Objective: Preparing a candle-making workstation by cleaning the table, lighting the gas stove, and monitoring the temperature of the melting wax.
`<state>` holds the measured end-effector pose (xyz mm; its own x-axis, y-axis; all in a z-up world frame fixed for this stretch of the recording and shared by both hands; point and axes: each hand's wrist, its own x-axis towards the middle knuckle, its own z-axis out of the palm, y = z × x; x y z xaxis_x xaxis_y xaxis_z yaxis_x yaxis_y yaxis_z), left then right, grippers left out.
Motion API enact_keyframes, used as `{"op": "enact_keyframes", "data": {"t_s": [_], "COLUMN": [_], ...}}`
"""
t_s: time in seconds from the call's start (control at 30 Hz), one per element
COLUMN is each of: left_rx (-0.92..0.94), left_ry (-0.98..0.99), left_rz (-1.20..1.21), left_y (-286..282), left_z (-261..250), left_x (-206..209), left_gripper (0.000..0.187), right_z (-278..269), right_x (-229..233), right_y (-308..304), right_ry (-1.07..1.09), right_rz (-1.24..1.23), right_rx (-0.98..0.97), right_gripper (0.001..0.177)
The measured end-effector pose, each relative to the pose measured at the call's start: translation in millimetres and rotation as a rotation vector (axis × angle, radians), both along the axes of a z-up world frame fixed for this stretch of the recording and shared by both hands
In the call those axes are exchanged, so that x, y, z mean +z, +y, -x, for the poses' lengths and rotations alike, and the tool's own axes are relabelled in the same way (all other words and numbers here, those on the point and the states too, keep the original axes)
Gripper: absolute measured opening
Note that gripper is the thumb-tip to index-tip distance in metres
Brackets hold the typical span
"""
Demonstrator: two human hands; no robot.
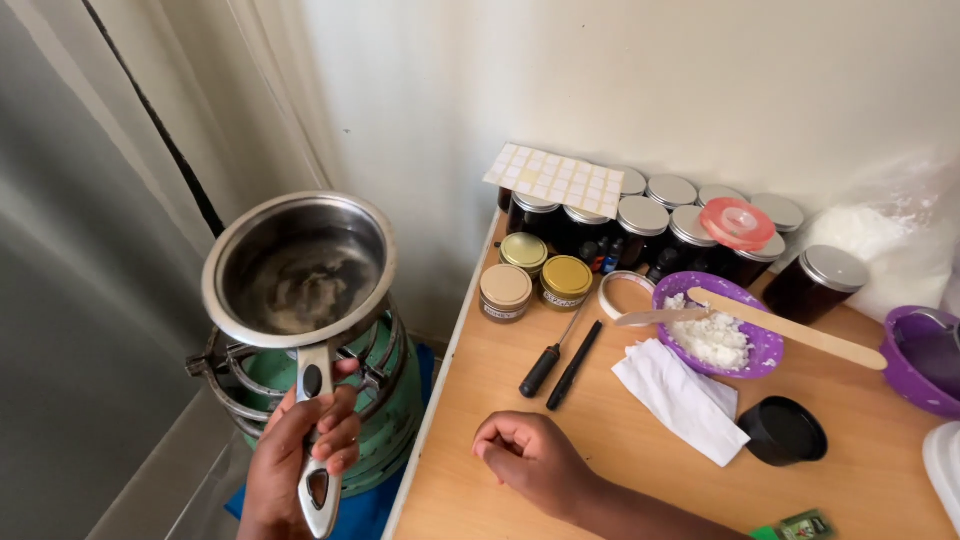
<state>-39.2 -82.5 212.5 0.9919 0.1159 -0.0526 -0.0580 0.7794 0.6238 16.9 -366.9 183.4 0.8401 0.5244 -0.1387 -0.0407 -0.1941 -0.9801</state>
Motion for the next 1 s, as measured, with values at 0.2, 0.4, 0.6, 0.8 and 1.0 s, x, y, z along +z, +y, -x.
{"op": "enact_keyframes", "data": {"t_s": [0.2,0.4,0.6,0.8,1.0], "left_rx": [0.014,0.036,0.043,0.042,-0.029], "left_ry": [-0.019,-0.016,0.014,0.001,-0.031], "left_rz": [0.029,0.056,0.066,0.086,0.187], "left_y": [21,33,44,45,50], "left_z": [-10,-14,-15,-17,-23], "left_x": [-29,-46,-63,-64,-69], "left_gripper": [0.037,0.037,0.038,0.038,0.036], "right_z": [-2,-1,1,1,0], "right_x": [1,2,2,1,-3], "right_y": [0,0,1,1,1], "right_ry": [-0.083,-0.088,-0.114,-0.124,-0.092], "right_rz": [0.021,0.013,0.010,0.003,0.011], "right_rx": [0.010,0.005,0.013,0.006,-0.001], "right_gripper": [0.013,0.012,0.014,0.013,0.012]}}
